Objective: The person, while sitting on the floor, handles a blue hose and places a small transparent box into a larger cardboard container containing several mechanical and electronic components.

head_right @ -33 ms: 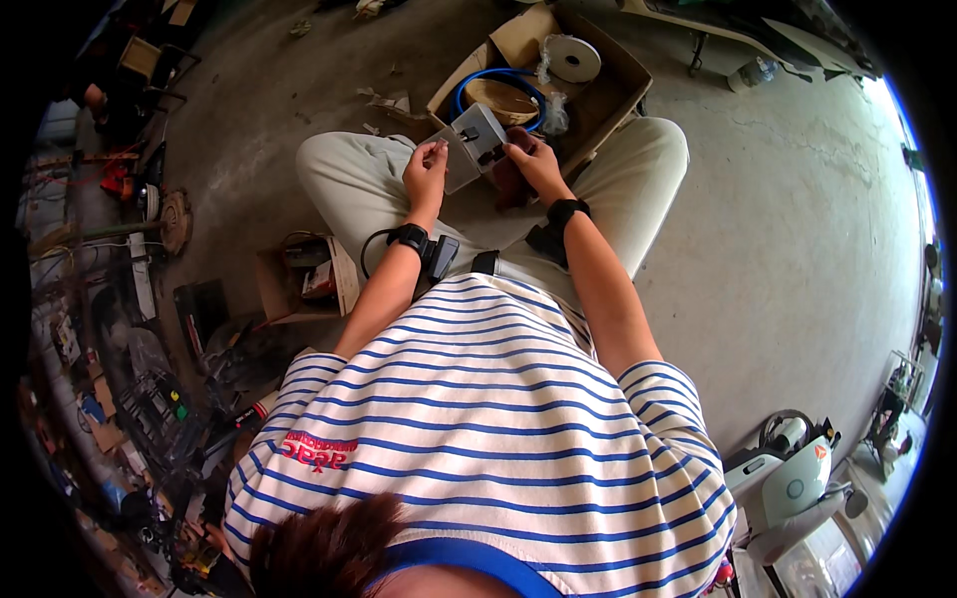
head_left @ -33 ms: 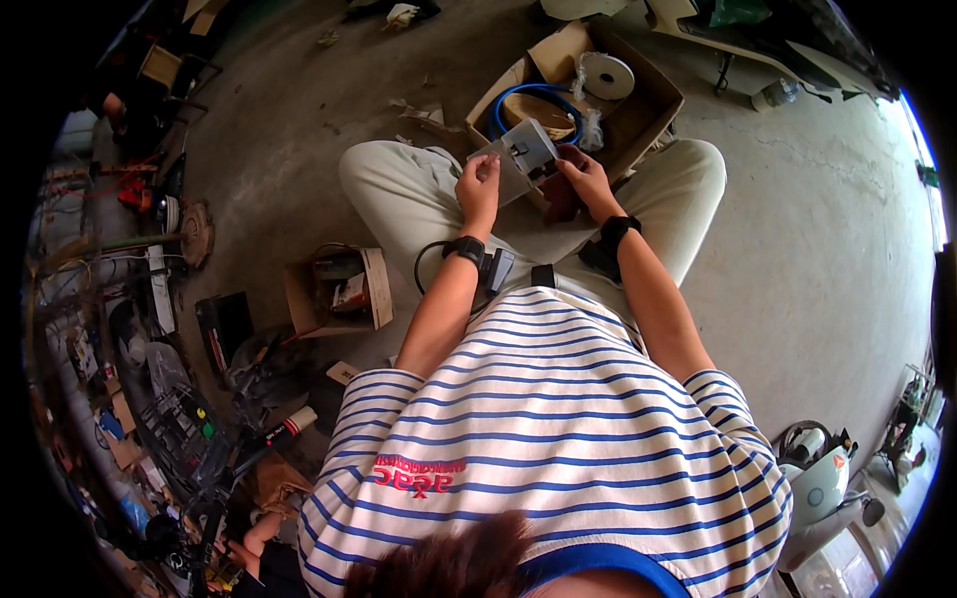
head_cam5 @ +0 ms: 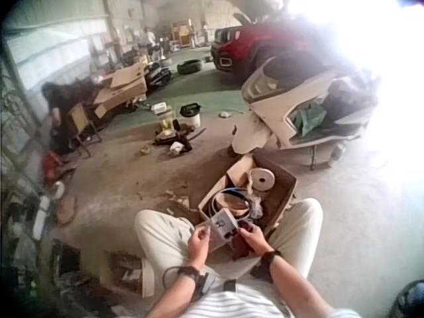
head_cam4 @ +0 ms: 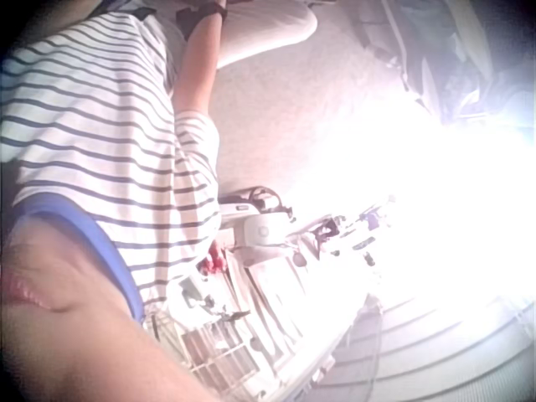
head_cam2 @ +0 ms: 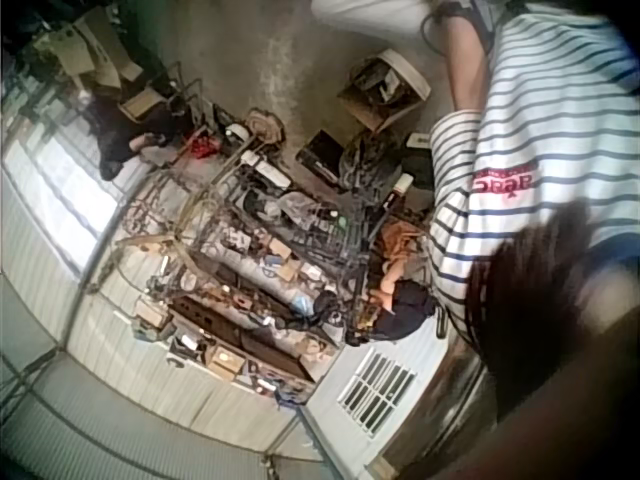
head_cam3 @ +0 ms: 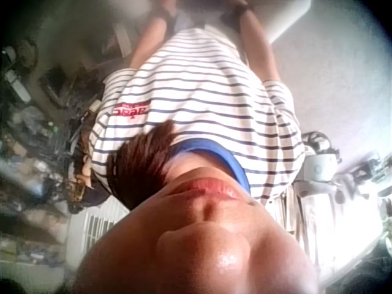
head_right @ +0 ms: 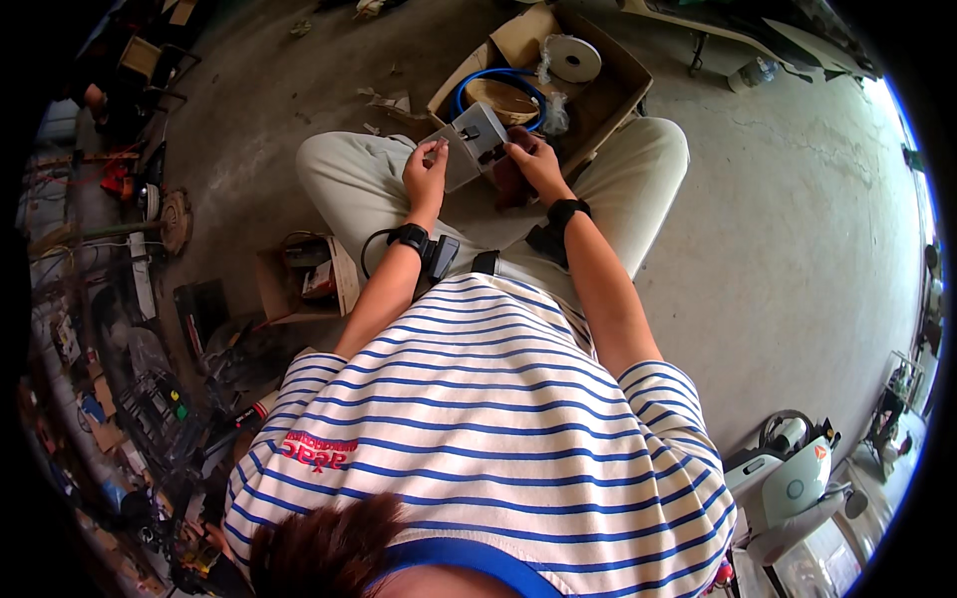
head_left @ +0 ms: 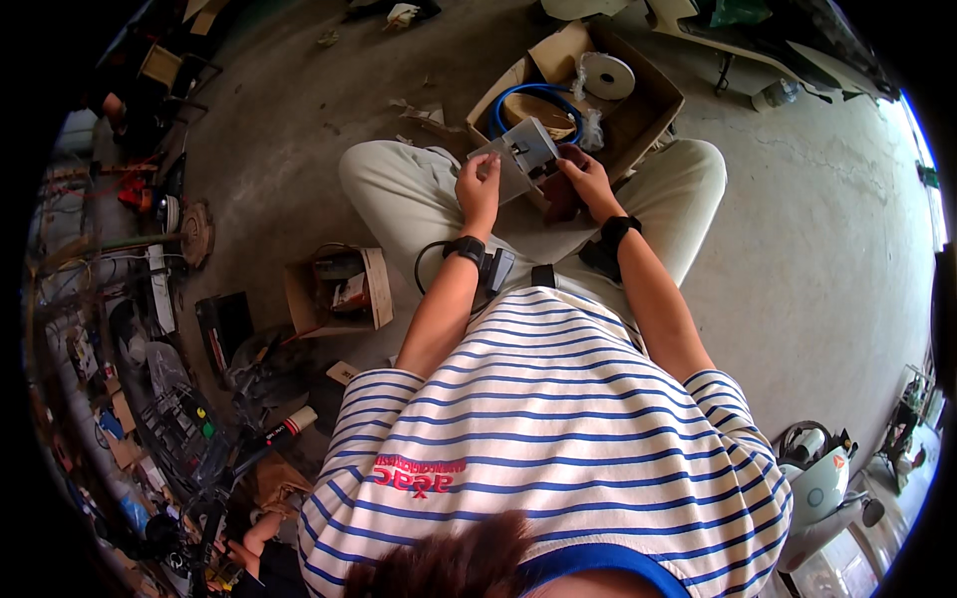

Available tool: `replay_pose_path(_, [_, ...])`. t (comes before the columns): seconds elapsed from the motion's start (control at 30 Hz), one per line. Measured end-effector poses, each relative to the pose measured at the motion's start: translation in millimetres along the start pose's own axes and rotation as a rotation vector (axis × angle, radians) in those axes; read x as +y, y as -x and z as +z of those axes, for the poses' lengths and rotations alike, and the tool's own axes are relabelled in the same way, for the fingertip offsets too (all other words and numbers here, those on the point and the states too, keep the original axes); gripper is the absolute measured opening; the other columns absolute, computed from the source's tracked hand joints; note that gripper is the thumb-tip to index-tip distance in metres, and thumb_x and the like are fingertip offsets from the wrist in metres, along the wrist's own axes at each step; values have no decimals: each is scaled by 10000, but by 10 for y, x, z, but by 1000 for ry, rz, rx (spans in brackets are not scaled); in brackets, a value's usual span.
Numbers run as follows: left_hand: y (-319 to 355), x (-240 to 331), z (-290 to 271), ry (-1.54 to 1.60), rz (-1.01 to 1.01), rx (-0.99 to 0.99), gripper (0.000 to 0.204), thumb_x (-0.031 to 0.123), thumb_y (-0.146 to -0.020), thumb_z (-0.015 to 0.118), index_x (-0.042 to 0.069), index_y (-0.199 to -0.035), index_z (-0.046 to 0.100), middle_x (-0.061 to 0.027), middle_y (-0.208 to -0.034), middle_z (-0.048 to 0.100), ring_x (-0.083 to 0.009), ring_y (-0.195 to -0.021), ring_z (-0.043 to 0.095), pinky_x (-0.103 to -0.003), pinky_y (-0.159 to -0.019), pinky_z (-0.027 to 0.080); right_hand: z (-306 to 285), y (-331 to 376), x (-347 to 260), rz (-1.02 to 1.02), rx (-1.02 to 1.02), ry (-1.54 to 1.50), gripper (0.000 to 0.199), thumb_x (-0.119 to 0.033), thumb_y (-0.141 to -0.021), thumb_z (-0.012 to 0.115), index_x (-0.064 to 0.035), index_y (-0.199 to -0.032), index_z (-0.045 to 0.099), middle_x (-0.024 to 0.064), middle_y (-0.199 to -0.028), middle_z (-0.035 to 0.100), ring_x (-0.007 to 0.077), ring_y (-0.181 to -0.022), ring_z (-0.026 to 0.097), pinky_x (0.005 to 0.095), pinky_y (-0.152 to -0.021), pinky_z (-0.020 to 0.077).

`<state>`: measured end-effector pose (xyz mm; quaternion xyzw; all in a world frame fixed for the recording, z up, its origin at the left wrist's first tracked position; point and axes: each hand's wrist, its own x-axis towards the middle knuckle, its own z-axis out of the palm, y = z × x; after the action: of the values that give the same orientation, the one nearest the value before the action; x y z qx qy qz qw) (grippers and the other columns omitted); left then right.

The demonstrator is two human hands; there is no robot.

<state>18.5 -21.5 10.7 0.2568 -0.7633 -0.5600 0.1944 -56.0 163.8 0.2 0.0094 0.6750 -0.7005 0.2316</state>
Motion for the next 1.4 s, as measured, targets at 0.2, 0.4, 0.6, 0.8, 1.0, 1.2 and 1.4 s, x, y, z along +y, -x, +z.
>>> replay_pose_path(0.2, [-11, -129, -26, -491, 393, 223, 225, 248, -757, 683, 56, -854, 618, -133, -983, 523, -284, -957, 468, -354, -842, 363, 22, 22, -23, -35, -16, -38, 359, -206, -779, 658, -17, -1074, 579, 48, -925, 611, 111, -812, 552, 260, -732, 454])
replay_pose_path(0.4, [-22, -247, 31, -124, -20, 79, 300, 276, -790, 663, 36, -908, 526, -121, -951, 518, -263, -861, 511, -371, -763, 413, 73, 84, -90, -124, -91, 12, 360, -183, -791, 642, -35, -1110, 567, 39, -964, 612, 104, -862, 545, 255, -775, 443])
replay_pose_path(0.6, [-11, -101, -14, 99, -80, 57, 260, 173, -855, 572, 41, -1018, 419, -95, -933, 486, -204, -791, 520, -331, -639, 475, 73, 97, -125, -146, -103, 21, 368, -183, -801, 619, -22, -1126, 552, 48, -977, 610, 104, -876, 541, 253, -793, 432])
replay_pose_path(0.8, [-12, 31, -58, 418, -208, 113, 306, 144, -915, 442, 65, -1198, 358, -93, -941, 494, -197, -750, 549, -318, -555, 524, 71, 102, -134, -151, -95, 49, 389, -192, -800, 620, -3, -1131, 544, 54, -995, 609, 112, -890, 545, 254, -801, 429])
replay_pose_path(1.0, [-88, -93, -83, 584, -435, 31, 409, 258, -914, 473, 44, -1233, 334, -111, -994, 504, -224, -804, 571, -301, -626, 513, 87, 109, -144, -173, -95, 68, 422, -208, -787, 635, 3, -1140, 538, 66, -996, 613, 119, -894, 551, 260, -810, 430])
replay_pose_path(1.2, [-40, -79, -23, -1, -177, 121, 822, 363, -779, 665, -1, -1341, 188, -223, -1277, 306, -304, -1115, 450, -346, -920, 396, 106, 97, -114, -174, -117, 134, 428, -216, -785, 642, -3, -1140, 534, 69, -993, 615, 126, -900, 556, 268, -805, 437])
replay_pose_path(1.4, [18, 130, -8, -28, -336, 41, 997, 373, -665, 762, -26, -1350, 159, -276, -1299, 247, -371, -1189, 341, -378, -989, 311, 67, 136, -104, -181, -241, 182, 511, -269, -766, 675, -19, -1178, 508, 90, -994, 615, 145, -899, 570, 282, -800, 450])
